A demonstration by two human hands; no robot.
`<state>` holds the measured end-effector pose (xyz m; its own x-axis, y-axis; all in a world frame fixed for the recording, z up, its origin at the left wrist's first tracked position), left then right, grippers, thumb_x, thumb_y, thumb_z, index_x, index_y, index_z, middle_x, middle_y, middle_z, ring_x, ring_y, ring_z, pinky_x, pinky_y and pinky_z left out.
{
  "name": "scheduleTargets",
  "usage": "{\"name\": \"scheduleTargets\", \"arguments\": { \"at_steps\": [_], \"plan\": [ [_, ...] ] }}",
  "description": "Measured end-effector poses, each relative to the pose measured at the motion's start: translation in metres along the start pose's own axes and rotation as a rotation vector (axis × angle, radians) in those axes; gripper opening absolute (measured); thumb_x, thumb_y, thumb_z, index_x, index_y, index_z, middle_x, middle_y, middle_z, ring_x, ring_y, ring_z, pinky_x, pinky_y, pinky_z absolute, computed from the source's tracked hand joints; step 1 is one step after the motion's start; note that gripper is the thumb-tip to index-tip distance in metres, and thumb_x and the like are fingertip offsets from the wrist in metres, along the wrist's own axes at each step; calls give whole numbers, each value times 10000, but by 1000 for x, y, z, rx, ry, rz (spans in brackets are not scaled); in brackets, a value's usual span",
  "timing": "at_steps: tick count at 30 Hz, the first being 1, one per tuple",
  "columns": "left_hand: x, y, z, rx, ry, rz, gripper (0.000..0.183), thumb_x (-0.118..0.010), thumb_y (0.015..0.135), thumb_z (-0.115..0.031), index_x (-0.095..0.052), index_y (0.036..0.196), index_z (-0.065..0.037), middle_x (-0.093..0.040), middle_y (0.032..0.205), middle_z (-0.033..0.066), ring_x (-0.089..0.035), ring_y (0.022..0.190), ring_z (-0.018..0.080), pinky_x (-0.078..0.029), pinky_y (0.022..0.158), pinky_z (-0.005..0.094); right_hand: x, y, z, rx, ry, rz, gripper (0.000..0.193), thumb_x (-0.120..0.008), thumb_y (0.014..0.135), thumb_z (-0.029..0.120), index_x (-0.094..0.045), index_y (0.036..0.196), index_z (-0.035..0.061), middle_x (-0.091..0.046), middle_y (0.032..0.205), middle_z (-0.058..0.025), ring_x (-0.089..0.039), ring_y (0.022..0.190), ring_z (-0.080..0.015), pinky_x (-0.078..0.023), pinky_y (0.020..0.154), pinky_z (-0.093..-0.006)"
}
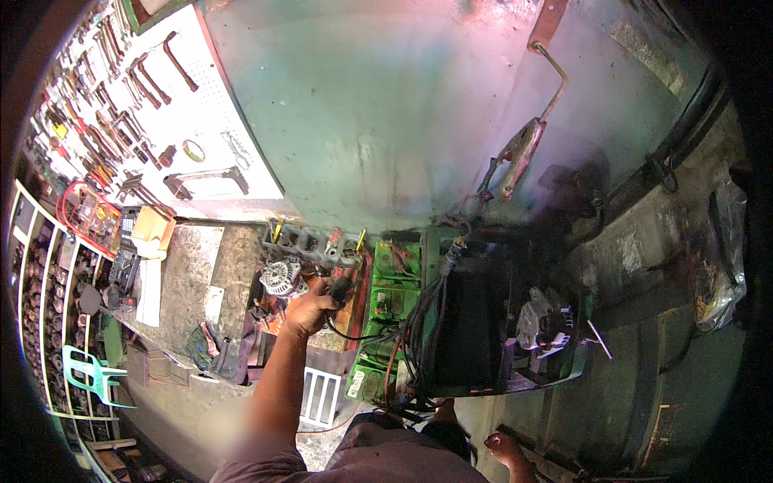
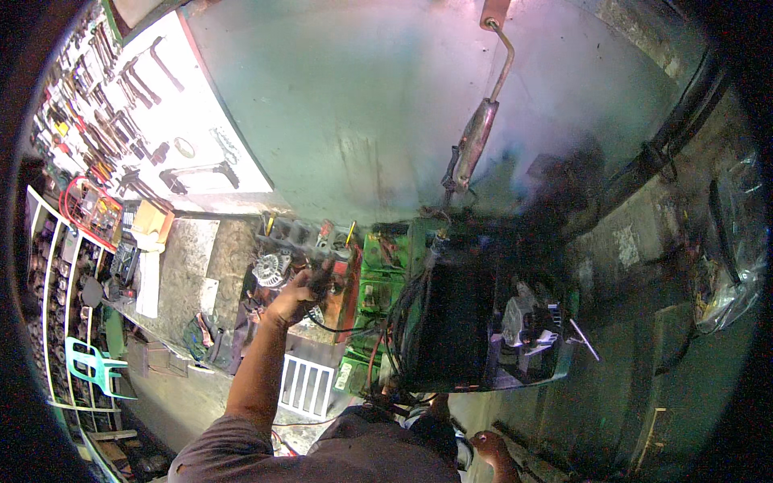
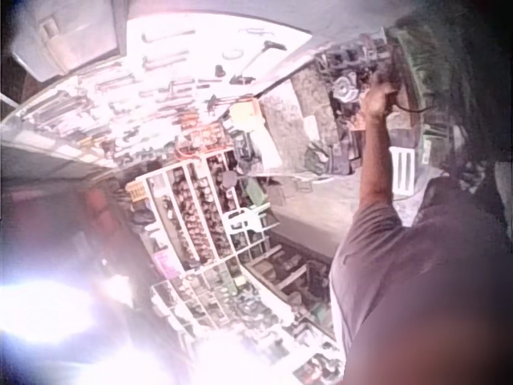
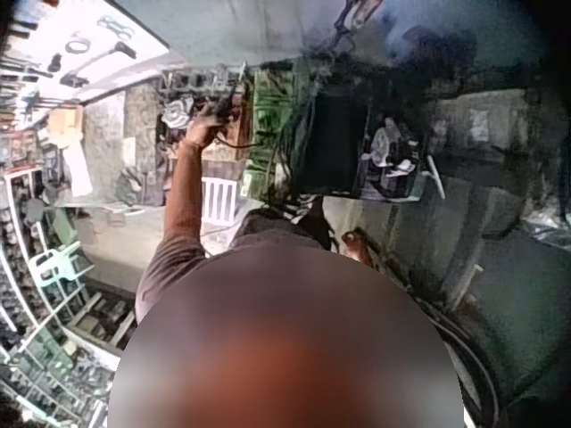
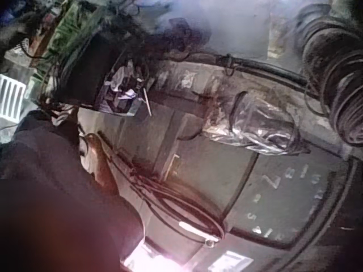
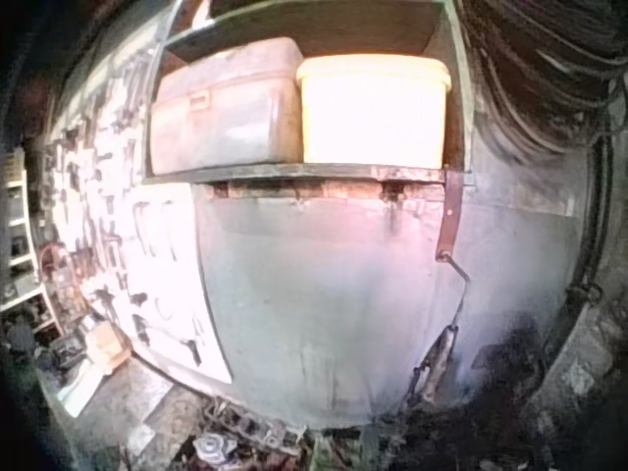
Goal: The person removes an alternator from a testing machine, then returns to a workbench to disassemble and reassemble the alternator housing using a T-handle wrench and other hand tools. The alternator is handled throughout, with bolts removed and reinstalled.
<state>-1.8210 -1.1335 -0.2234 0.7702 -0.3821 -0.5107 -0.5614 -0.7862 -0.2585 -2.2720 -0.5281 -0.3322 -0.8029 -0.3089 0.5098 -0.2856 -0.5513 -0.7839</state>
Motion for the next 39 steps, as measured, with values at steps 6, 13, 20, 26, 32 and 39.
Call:
{"name": "scheduleTargets", "arguments": {
  "at_steps": [6,13,20,26,32,39],
  "plan": [
    [75,79,114,85,1574,364,397,-723,885,-170,-774,1267,-74,-819,1157,185,-785,1021,313,-608,883,454,7,-15,-13,74,-12,-11,335,-753,1048,376,-820,1119,55,-808,920,-132,-762,859,-250,-601,808,-432],
    [86,118,208,452,2094,515,405,-751,889,-303,-836,1279,-241,-823,1169,210,-802,1089,411,-630,903,523,6,-34,-25,-8,66,-50,348,-759,1054,356,-813,1182,37,-821,958,-149,-778,845,-249,-613,788,-429],
    [122,135,237,320,1796,195,707,-852,847,-371,-685,1534,-336,-774,1365,198,-732,1278,437,-534,1090,618,9,-85,-7,-240,-10,48,379,-651,1129,432,-771,1340,140,-766,1318,-207,-722,1225,-401,-565,1055,-577],
    [106,121,223,421,1778,-91,853,-924,799,-503,-665,1481,-60,-747,1386,260,-711,1304,433,-563,1093,536,-13,-83,-19,-204,44,53,376,-723,1093,406,-775,1306,100,-779,1280,-224,-756,1167,-381,-595,1004,-533],
    [77,113,194,511,1831,-44,825,-859,825,-681,-752,1333,-40,-782,1298,255,-764,1195,442,-609,1033,528,-21,-52,-52,-191,87,-17,468,-782,1028,492,-821,1184,52,-835,1113,-196,-807,1063,-333,-619,965,-445],
    [45,106,160,731,1742,8,618,-771,969,-384,-698,1455,-10,-713,1449,291,-713,1333,466,-610,1078,534,-14,-44,-65,-254,114,14,419,-721,1070,443,-808,1178,48,-810,925,-132,-751,784,-215,-604,755,-386]
  ]
}}
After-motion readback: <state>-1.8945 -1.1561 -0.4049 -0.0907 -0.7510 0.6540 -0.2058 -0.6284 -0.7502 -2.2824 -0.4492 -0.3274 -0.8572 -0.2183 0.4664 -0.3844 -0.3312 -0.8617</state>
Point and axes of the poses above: each hand's wrist, its own y-axis towards the middle knuckle, its own x-axis out of the back of the hand, z = x × y, the point moved 2 cm from there along y, towards the middle knuckle
